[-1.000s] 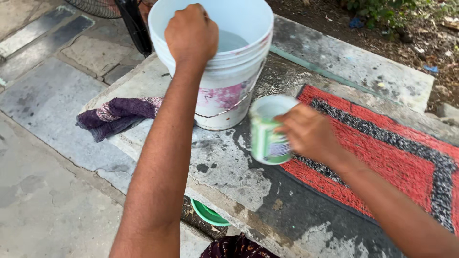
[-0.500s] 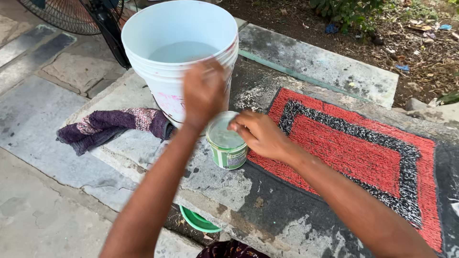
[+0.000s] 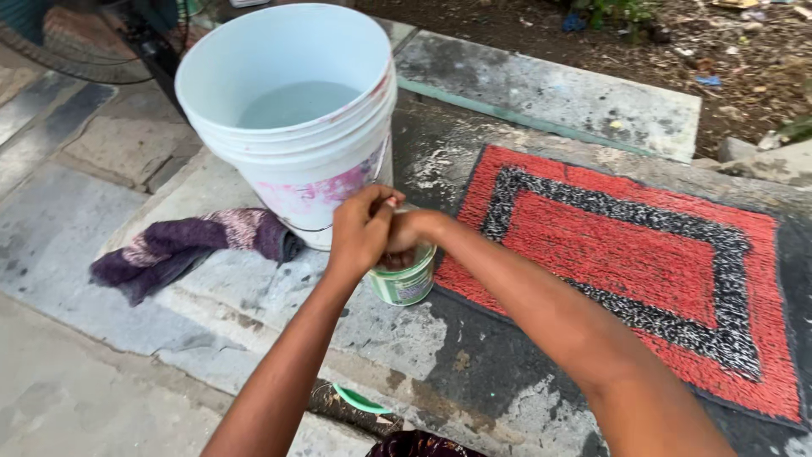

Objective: The person washes two floor mats by hand using soap and water, including wetting, soaping, and scrubbing them on a stone surface.

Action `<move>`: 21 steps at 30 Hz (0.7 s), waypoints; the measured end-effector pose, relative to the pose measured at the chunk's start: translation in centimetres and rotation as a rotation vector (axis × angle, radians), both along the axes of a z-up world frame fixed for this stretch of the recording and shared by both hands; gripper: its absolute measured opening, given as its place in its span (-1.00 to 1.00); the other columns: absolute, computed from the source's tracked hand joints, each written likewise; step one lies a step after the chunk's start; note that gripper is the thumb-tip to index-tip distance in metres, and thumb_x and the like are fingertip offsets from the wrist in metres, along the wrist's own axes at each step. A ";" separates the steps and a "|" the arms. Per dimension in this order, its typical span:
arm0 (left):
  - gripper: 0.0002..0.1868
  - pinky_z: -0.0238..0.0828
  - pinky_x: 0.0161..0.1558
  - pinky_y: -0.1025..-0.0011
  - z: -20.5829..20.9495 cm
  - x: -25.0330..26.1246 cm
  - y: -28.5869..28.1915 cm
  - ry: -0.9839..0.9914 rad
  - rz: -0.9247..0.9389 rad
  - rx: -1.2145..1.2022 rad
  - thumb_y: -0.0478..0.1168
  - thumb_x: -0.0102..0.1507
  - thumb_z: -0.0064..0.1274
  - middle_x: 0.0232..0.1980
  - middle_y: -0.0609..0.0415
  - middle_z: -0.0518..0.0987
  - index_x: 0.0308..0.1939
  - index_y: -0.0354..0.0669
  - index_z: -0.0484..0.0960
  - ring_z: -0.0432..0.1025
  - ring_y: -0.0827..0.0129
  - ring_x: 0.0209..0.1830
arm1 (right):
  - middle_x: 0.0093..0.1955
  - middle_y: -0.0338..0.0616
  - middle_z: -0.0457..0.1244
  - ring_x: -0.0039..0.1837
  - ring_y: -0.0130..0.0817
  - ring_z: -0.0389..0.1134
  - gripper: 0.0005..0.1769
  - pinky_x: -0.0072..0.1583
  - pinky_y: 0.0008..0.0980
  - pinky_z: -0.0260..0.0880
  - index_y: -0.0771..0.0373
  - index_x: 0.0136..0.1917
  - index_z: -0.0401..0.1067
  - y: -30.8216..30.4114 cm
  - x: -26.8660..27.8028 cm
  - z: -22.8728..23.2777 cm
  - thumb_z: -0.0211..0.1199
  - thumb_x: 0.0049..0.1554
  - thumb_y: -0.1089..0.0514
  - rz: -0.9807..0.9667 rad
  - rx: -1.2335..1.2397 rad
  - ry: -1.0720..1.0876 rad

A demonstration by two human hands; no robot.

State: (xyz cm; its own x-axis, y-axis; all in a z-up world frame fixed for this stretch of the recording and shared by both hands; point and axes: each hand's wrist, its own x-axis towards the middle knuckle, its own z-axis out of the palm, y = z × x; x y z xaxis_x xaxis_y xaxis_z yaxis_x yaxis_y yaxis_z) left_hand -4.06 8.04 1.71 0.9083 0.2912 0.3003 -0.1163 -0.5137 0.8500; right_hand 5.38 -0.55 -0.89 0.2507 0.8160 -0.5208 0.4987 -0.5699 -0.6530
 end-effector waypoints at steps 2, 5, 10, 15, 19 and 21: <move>-0.82 0.47 -0.03 0.38 0.1 -0.1 -0.5 -0.146 0.083 -0.084 -0.37 0.33 -0.03 -0.12 -0.05 0.68 -0.08 -0.28 0.67 0.58 0.33 -0.13 | -0.35 -0.35 0.19 -0.36 -0.58 0.12 -0.74 -0.34 -0.53 0.05 0.23 -0.27 0.41 -1.9 0.2 1.4 0.12 0.21 0.09 -0.118 0.116 0.302; -0.85 0.45 -0.04 0.41 -0.2 -0.4 -2.2 -0.242 0.144 -0.147 -0.36 0.38 -0.03 -0.11 -0.01 0.65 -0.07 -0.29 0.65 0.54 0.36 -0.13 | -0.42 -0.45 0.09 -0.43 -0.67 0.01 -0.66 -0.43 -0.59 -0.07 0.19 -0.32 0.34 -7.8 0.8 5.2 0.12 0.26 0.06 -0.199 0.323 0.622; -0.79 0.43 -0.27 0.47 -1.4 0.6 -10.1 0.122 -0.335 -0.318 -0.29 0.37 -0.10 -0.25 0.05 0.62 -0.07 -0.26 0.65 0.46 0.45 -0.32 | -0.33 -0.45 0.04 -0.29 -0.64 0.01 -0.75 -0.28 -0.51 0.02 0.22 -0.18 0.34 -17.6 -0.5 11.3 0.07 0.32 0.10 -0.286 0.448 0.284; -0.66 0.28 -0.55 0.48 -3.4 3.9 -17.7 0.407 -0.610 -0.528 -0.15 0.44 -0.14 -0.44 0.15 0.54 -0.23 -0.30 0.65 0.34 0.52 -0.56 | -0.29 -0.29 0.26 -0.23 -0.44 0.36 -0.87 -0.12 -0.33 0.39 0.29 -0.08 0.30 -24.8 -2.1 11.7 -0.08 0.17 0.30 -0.406 0.452 -0.051; -0.69 0.25 -0.50 0.53 -4.8 5.6 -23.2 0.486 -0.788 -0.581 -0.17 0.41 -0.17 -0.39 0.26 0.58 -0.20 -0.20 0.68 0.33 0.61 -0.48 | -0.30 -0.13 0.31 -0.21 -0.36 0.35 -0.88 -0.12 -0.28 0.37 0.29 -0.07 0.33 -31.1 -3.5 10.4 -0.04 0.21 0.30 -0.505 0.223 -0.301; -0.68 0.26 -0.48 0.50 -5.4 5.8 -25.9 0.493 -0.823 -0.503 -0.17 0.42 -0.17 -0.41 0.25 0.58 -0.23 -0.22 0.67 0.33 0.59 -0.49 | -0.27 -0.12 0.34 -0.20 -0.35 0.33 -0.88 -0.10 -0.27 0.35 0.29 -0.06 0.33 -34.1 -4.0 9.6 -0.04 0.19 0.32 -0.536 0.203 -0.308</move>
